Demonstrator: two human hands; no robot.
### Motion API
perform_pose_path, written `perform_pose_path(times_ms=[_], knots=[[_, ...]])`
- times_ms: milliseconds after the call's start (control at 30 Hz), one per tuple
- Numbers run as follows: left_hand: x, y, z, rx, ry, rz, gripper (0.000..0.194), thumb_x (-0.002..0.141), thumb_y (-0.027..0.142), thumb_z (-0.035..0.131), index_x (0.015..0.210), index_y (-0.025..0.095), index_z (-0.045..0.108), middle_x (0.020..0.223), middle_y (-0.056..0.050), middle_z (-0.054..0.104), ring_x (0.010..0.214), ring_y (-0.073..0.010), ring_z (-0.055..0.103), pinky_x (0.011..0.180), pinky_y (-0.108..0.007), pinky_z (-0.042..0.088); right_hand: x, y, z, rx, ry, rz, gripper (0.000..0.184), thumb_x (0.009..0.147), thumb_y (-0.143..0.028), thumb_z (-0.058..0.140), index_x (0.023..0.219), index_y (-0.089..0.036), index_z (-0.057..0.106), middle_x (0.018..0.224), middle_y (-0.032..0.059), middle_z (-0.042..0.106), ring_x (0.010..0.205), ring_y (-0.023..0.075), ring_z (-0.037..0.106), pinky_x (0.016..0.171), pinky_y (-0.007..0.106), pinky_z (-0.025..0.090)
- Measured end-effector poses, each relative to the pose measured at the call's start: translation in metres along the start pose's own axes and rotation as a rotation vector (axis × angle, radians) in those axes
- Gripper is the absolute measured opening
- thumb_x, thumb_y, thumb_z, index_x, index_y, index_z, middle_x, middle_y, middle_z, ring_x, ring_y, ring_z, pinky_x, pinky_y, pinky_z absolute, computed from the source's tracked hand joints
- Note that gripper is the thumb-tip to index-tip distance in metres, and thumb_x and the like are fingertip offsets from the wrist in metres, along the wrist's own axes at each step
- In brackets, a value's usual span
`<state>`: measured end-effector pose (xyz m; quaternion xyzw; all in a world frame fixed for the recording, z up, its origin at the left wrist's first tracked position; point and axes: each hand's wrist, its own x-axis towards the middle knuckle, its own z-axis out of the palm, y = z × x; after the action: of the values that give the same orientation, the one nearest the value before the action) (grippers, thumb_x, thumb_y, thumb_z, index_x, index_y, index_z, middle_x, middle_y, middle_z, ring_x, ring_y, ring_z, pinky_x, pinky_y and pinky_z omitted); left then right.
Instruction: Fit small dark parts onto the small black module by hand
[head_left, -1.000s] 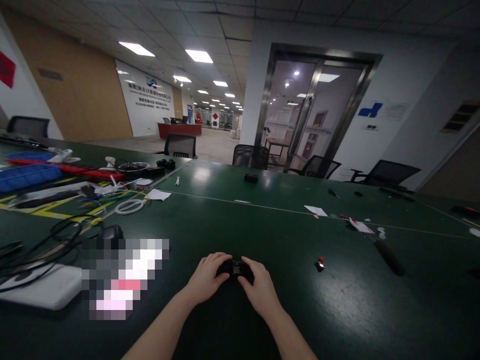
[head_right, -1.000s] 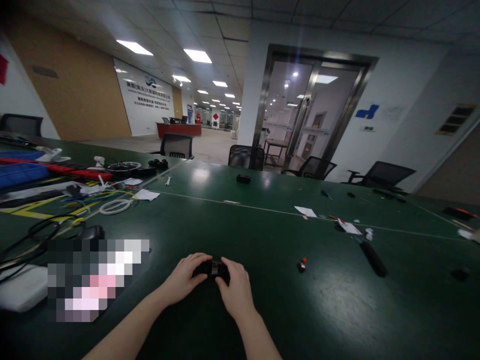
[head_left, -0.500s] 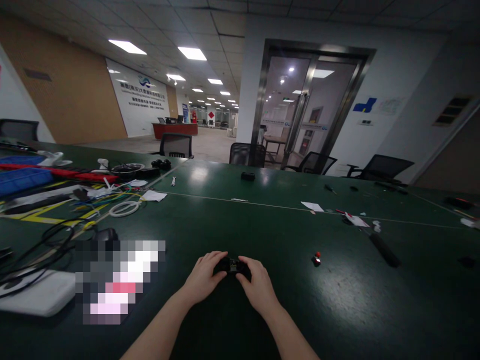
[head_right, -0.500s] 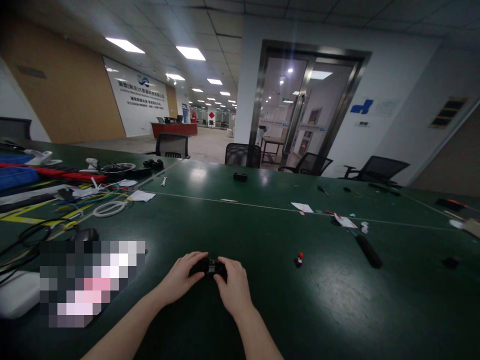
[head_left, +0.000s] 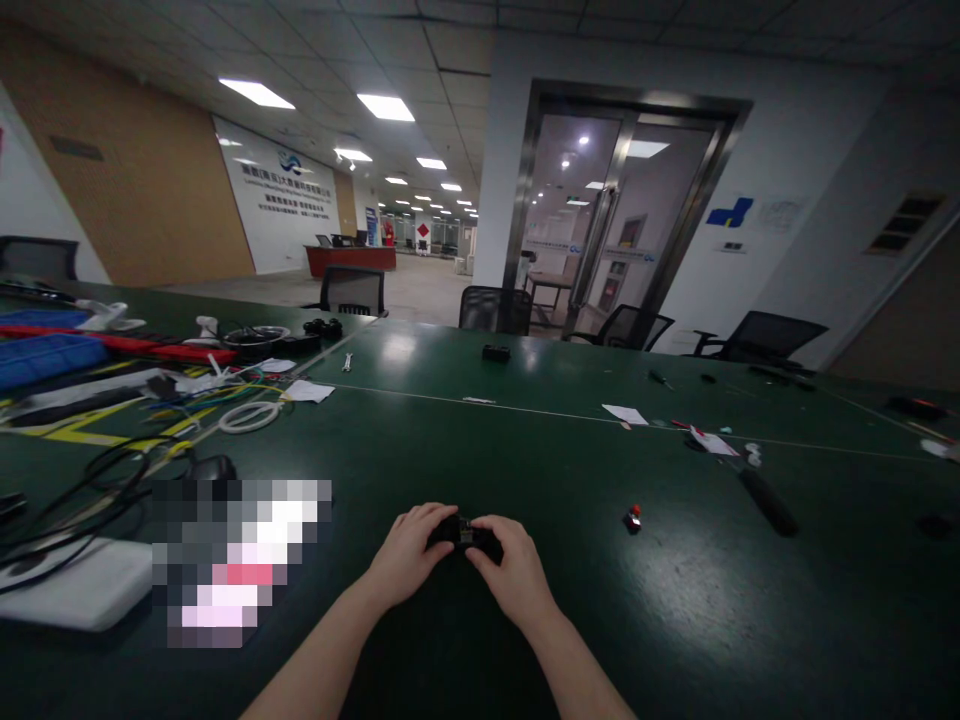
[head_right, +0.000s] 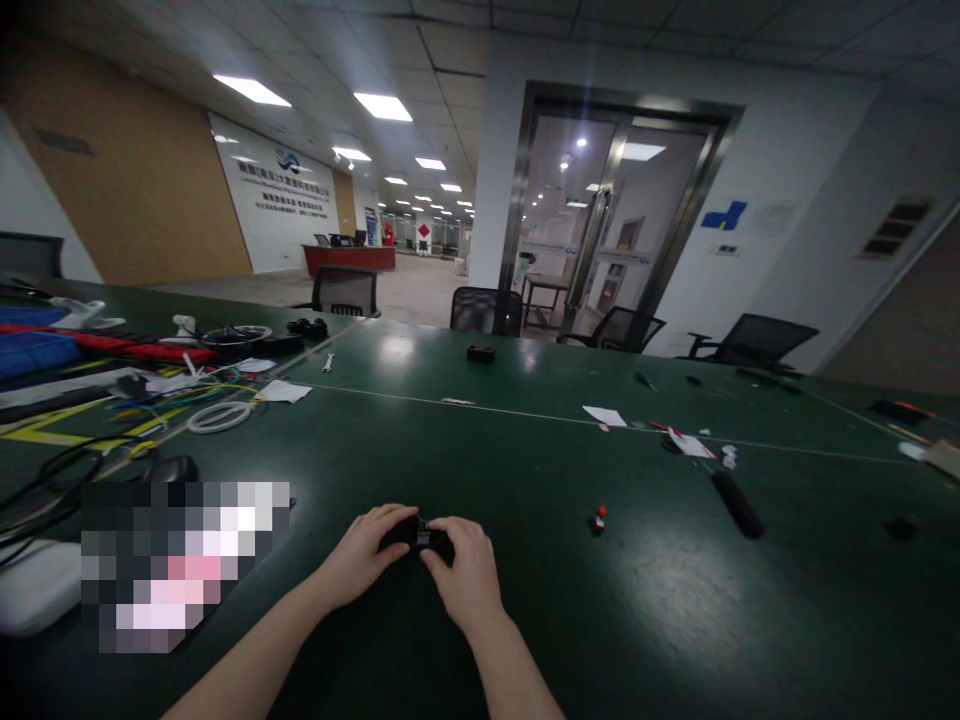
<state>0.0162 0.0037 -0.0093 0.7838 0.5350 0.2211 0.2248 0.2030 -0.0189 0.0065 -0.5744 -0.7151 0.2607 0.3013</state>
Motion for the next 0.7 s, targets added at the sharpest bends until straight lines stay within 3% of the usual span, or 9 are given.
perform_pose_path(times_ms=[267, 700], knots=[[-0.0001, 0.0032, -0.0035, -0.007, -0.001, -0.015, 0.042, 0.081, 0.023, 0.053, 0.123, 0.027, 0.051, 0.125, -0.003, 0.055, 0.115, -0.0227, 0.048, 0.098, -0.038, 0.035, -0.0006, -0.0048, 0.0005, -0.051, -0.039, 0.075, 0.028, 0.076, -0.026, 0.06, 0.103, -0.031, 0.062, 0.12, 0.0, 0.056, 0.117, 0.0218, 0.045, 0.099, 0.044, 0.033], [-0.0013, 0.0041, -0.0033, -0.03, -0.004, -0.026, 0.043, 0.08, 0.025, 0.054, 0.123, 0.027, 0.051, 0.124, -0.002, 0.055, 0.115, -0.0217, 0.048, 0.098, -0.037, 0.035, 0.0008, -0.0062, 0.0013, -0.09, -0.049, 0.08, 0.022, 0.079, -0.028, 0.057, 0.101, -0.031, 0.062, 0.117, -0.0009, 0.057, 0.115, 0.0213, 0.046, 0.096, 0.042, 0.034]])
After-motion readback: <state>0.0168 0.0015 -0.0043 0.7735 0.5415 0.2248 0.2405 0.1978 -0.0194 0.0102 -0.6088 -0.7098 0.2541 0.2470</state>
